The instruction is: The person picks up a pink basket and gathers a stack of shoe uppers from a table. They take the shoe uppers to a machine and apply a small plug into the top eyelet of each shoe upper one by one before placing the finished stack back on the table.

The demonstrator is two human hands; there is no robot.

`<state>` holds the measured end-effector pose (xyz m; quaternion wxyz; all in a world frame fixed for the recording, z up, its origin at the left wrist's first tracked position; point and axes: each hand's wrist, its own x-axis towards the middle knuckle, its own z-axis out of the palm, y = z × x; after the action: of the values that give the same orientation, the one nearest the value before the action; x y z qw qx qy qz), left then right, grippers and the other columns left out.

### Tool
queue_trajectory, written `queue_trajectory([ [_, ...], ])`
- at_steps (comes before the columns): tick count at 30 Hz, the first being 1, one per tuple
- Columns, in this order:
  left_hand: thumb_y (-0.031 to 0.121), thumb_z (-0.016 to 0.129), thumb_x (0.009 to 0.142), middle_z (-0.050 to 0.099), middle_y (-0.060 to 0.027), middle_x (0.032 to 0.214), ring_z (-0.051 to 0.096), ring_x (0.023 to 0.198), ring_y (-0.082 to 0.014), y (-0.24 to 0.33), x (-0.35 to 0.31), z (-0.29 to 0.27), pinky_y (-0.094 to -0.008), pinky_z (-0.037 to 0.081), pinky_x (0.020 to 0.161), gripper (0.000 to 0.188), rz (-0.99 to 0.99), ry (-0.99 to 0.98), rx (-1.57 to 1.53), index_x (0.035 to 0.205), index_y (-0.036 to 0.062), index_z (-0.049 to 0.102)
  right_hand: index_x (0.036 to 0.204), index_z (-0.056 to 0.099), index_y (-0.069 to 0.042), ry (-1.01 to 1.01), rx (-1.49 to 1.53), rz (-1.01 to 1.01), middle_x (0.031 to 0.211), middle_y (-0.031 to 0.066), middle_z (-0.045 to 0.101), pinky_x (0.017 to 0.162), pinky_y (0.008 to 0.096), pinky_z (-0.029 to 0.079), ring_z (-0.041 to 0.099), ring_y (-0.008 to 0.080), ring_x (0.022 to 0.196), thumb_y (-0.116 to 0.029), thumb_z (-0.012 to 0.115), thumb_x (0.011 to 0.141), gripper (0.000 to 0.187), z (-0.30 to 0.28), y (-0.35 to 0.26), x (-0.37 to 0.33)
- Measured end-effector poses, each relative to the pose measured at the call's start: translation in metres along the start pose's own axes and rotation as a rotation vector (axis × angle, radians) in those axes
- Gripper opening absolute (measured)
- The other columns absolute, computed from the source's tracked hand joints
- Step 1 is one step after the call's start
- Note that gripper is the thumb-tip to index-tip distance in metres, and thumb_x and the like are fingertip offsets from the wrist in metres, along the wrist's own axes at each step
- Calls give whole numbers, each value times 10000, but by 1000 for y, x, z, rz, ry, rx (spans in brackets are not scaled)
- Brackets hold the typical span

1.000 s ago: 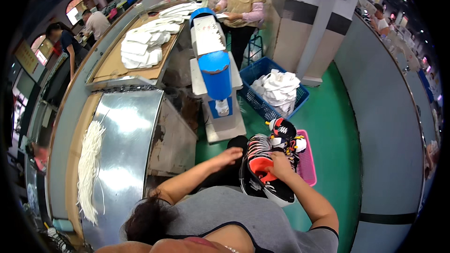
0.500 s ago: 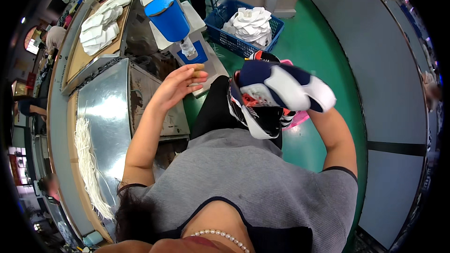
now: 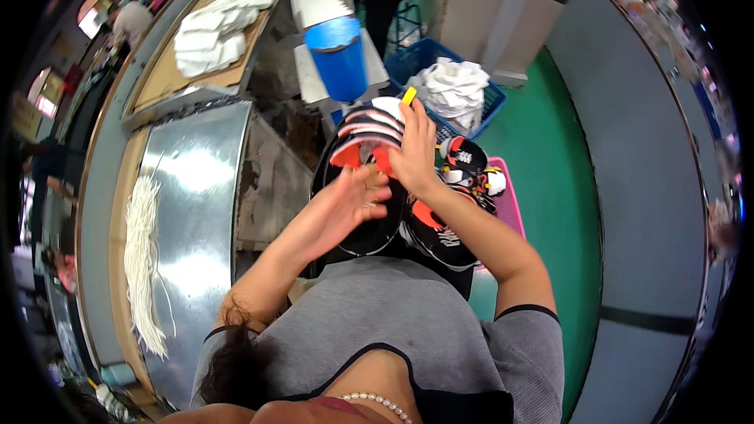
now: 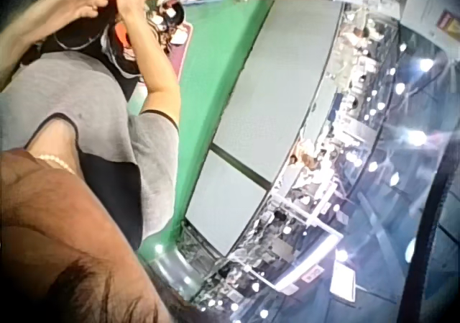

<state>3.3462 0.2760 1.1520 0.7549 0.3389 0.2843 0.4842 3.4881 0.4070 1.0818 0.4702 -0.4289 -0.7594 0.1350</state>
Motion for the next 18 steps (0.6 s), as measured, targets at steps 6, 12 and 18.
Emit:
queue_trajectory([
  [6,480,489,914,582,-78,1119,556,1031,-204,-47,57,-104,-366,430,902,508,236,547,-314,1201,61,511,1379,225,-14,-371,311,61,1360,209,299,934,448,387,390,362,1209,-213,723,731,841,39,-32,-24],
  [12,326,618,878,570,-84,1179,561,1062,-171,-46,57,-141,-297,440,906,535,117,525,-88,1264,-7,456,1240,469,7,-606,544,376,1159,177,537,857,325,458,563,254,1040,-283,629,861,503,69,38,24],
  [18,304,598,892,603,-90,1145,595,1024,-186,-16,78,-178,-313,454,906,437,125,572,-142,1200,4,523,1236,483,-13,-346,963,651,1171,92,538,878,265,416,530,153,1030,-205,652,862,453,115,50,10],
])
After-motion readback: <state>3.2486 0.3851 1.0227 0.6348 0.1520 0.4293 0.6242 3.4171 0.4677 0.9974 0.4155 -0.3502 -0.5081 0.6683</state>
